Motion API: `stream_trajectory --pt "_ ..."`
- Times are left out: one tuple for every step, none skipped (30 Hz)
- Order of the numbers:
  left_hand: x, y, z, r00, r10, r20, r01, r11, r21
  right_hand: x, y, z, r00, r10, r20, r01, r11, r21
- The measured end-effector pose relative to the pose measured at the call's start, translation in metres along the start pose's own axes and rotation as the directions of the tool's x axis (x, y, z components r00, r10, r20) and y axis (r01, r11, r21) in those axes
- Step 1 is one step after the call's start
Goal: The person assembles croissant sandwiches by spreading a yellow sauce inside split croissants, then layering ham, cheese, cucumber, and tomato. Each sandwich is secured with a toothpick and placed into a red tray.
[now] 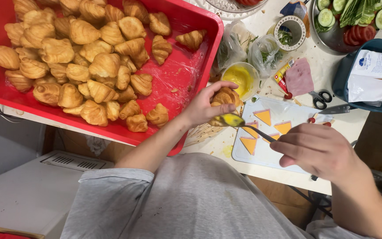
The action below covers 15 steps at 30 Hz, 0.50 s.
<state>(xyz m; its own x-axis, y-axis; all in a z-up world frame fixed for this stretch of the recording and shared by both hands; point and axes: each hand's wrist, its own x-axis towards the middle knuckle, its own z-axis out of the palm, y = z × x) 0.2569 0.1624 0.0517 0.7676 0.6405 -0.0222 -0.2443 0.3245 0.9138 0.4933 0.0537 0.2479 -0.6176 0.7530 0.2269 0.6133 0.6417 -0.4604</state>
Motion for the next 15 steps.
stream_trajectory --pt "0.0 0.0 0.0 1.0 0.008 0.004 -0.009 1.0 0.013 0.006 -0.004 -0.002 1.0 -0.01 0.021 0.011 1.0 -0.025" --pt "-0.001 0.0 0.0 1.0 -0.004 0.003 0.004 1.0 -0.006 0.012 -0.007 0.001 0.999 -0.029 0.016 0.029 0.999 -0.033" --pt "0.0 0.0 0.001 1.0 -0.018 0.003 0.018 1.0 -0.026 0.017 -0.01 0.004 0.999 -0.045 0.011 0.045 0.998 -0.041" --pt "0.0 0.0 0.001 1.0 -0.031 0.004 0.031 0.998 -0.047 0.019 -0.012 0.008 0.998 -0.061 0.007 0.061 0.997 -0.05" --pt "0.0 -0.001 0.001 1.0 -0.025 0.003 0.025 0.999 -0.039 0.019 -0.015 0.01 0.998 -0.063 0.013 0.063 0.998 -0.02" --pt "-0.001 -0.001 0.001 1.0 -0.019 0.003 0.019 0.999 -0.031 0.018 -0.018 0.01 0.998 -0.065 0.018 0.065 0.998 0.01" --pt "0.0 0.0 -0.001 1.0 -0.011 0.001 0.011 1.0 -0.018 0.018 -0.019 0.011 0.997 -0.071 0.02 0.07 0.997 0.038" --pt "0.0 0.001 -0.003 1.0 -0.003 0.003 0.003 1.0 -0.004 0.016 -0.018 0.008 0.997 -0.074 0.006 0.074 0.996 0.052" --pt "-0.001 0.001 -0.003 1.0 0.002 0.004 -0.002 1.0 0.008 0.014 -0.019 0.003 0.997 -0.076 -0.007 0.076 0.995 0.069" --pt "-0.003 0.001 -0.003 1.0 0.007 0.005 -0.007 1.0 0.019 0.011 -0.019 0.001 0.997 -0.077 -0.019 0.078 0.993 0.085" --pt "-0.003 0.001 -0.003 1.0 -0.003 0.007 0.003 1.0 0.001 0.01 -0.018 0.001 0.998 -0.059 -0.014 0.06 0.997 0.043" --pt "-0.003 0.001 -0.003 1.0 -0.013 0.009 0.013 1.0 -0.017 0.01 -0.016 0.001 0.999 -0.042 -0.01 0.042 0.999 0.0" --pt "-0.003 0.0 -0.002 1.0 -0.025 0.013 0.026 0.999 -0.039 0.008 -0.016 0.002 1.0 -0.019 -0.004 0.018 0.999 -0.042" --pt "-0.003 -0.001 -0.001 0.999 -0.03 0.01 0.031 0.998 -0.049 0.008 -0.015 0.007 0.999 -0.026 -0.02 0.025 0.999 -0.029" --pt "-0.002 -0.002 -0.001 0.999 -0.033 0.007 0.033 0.998 -0.057 0.009 -0.013 0.015 0.999 -0.035 -0.037 0.034 0.999 -0.018"
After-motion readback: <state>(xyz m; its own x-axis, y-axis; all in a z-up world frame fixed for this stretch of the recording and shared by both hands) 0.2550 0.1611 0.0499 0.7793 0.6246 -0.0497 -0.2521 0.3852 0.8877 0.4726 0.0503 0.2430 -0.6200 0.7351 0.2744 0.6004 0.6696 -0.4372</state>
